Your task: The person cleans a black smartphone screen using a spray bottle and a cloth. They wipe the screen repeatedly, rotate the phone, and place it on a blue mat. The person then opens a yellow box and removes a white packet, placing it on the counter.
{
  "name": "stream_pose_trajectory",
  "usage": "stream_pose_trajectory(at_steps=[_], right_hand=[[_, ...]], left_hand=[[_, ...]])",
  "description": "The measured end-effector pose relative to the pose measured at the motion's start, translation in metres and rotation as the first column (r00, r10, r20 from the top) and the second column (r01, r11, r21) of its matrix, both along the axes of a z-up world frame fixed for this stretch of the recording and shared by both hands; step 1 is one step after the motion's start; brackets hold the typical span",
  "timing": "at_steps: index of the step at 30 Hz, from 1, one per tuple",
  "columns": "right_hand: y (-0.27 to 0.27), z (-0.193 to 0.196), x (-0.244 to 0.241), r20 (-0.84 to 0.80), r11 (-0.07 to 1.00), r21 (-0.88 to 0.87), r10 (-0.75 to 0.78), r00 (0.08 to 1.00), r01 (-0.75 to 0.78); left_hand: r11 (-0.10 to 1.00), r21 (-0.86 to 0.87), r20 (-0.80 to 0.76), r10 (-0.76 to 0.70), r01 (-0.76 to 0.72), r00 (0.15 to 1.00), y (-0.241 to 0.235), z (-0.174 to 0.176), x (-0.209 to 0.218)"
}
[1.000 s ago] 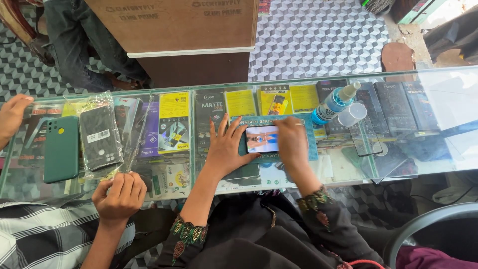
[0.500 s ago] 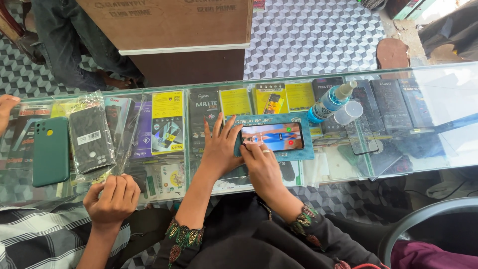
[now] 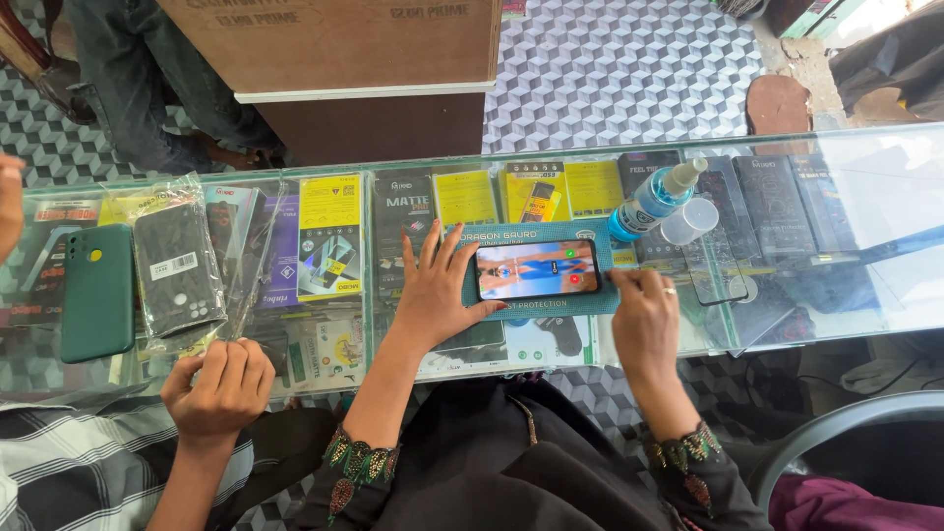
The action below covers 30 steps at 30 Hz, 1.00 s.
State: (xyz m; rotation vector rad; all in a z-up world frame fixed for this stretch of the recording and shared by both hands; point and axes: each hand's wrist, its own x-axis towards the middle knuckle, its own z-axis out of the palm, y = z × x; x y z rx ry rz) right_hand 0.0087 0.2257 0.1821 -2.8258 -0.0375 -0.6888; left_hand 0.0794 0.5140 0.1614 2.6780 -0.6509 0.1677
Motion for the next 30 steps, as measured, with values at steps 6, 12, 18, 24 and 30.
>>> stream_pose_trajectory(at_steps=[6,12,18,24,30], right_hand=[[-0.007,0.018,0.015,0.091,0.977,0.210,0.001,0.996,-0.020],[0.007,0.033,0.015,0.013,0.984,0.110,0.142,0.990,-0.142],[-0.003,0.040,0.035,-0.202,0.890,0.241,0.436,0.877,-0.387],[-0.004,0.035,0.042,-0.264,0.884,0.290,0.443,0.857,-0.367],[-0.006,0.032,0.043,-0.285,0.881,0.330,0.437,0.853,-0.340]], left_hand=[[0.999,-0.027,0.084,-0.020,0.022,0.996,0.002,-0.012,-0.002],[0.895,-0.445,-0.092,-0.091,0.041,0.992,-0.006,0.057,0.002],[0.999,0.031,-0.174,-0.028,0.034,0.984,-0.010,0.065,0.008],[0.980,-0.152,-0.071,0.121,-0.131,0.990,0.005,-0.004,0.005],[0.975,-0.130,-0.111,0.169,-0.183,0.979,0.007,-0.010,0.009]])
